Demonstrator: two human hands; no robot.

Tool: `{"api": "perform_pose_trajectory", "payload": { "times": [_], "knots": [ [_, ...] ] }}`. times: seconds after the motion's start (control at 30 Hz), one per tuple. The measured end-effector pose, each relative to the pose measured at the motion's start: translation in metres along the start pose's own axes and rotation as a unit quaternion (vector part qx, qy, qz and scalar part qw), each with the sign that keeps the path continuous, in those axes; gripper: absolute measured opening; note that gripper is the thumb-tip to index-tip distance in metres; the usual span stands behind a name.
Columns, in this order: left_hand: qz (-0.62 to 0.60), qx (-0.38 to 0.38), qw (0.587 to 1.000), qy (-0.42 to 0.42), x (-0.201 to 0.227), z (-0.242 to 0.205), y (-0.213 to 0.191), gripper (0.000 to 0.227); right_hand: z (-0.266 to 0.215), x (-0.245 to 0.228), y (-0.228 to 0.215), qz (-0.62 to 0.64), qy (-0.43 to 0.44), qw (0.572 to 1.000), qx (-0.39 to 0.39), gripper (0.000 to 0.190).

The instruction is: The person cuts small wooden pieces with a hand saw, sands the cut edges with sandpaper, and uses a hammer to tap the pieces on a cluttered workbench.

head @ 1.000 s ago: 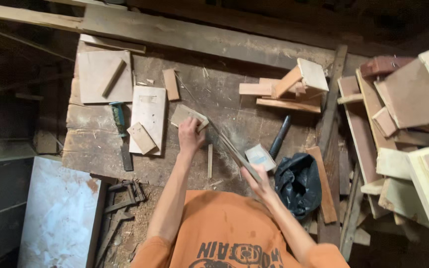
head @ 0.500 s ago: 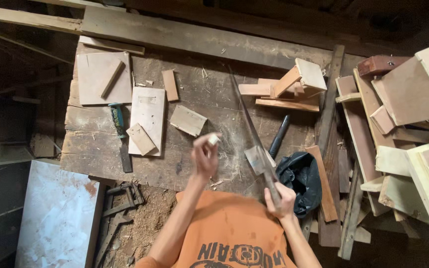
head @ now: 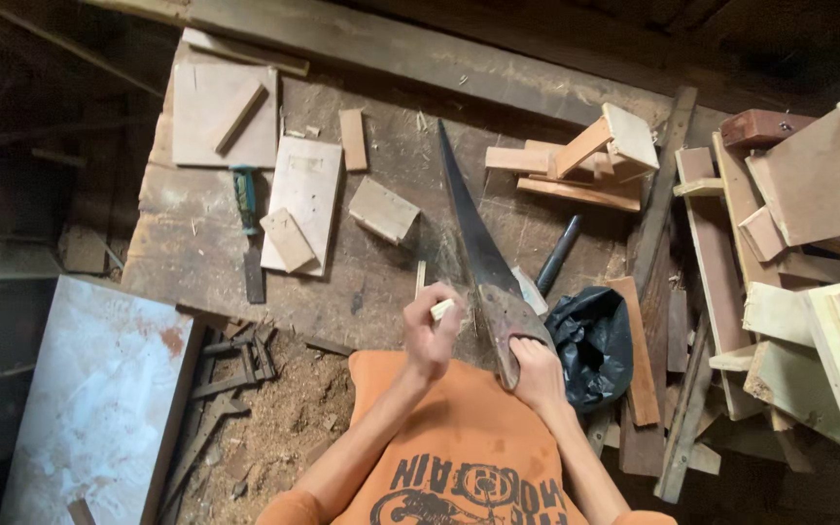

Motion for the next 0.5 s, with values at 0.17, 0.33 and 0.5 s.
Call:
{"api": "perform_pose_trajectory", "payload": {
  "times": [0.17,0.33,0.5],
  "knots": [
    [0.025,0.051,0.995,-0.077,-0.014,-0.031,0.002,0.019,-0.001,0.02,0.034,-0.071,0.021,0.986,-0.149,0.055],
    [-0.019,0.034,0.994,-0.105,-0.012,-0.051,0.001,0.014,0.005,0.029,0.047,-0.07,0.047,0.979,-0.186,0.051],
    [-0.082,0.035,0.99,-0.11,-0.01,-0.061,-0.006,0.01,-0.007,0.024,0.04,-0.037,0.021,0.987,-0.156,0.042]
  ]
}}
Point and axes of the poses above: each hand's wrist, its own z-axis towards the middle knuckle, its own y-axis out of the palm, x = y × z, the point moved 6 cm from there along z, towards the middle knuckle, and after that the axes turned 10 degrees about y, right-handed, at the moved point
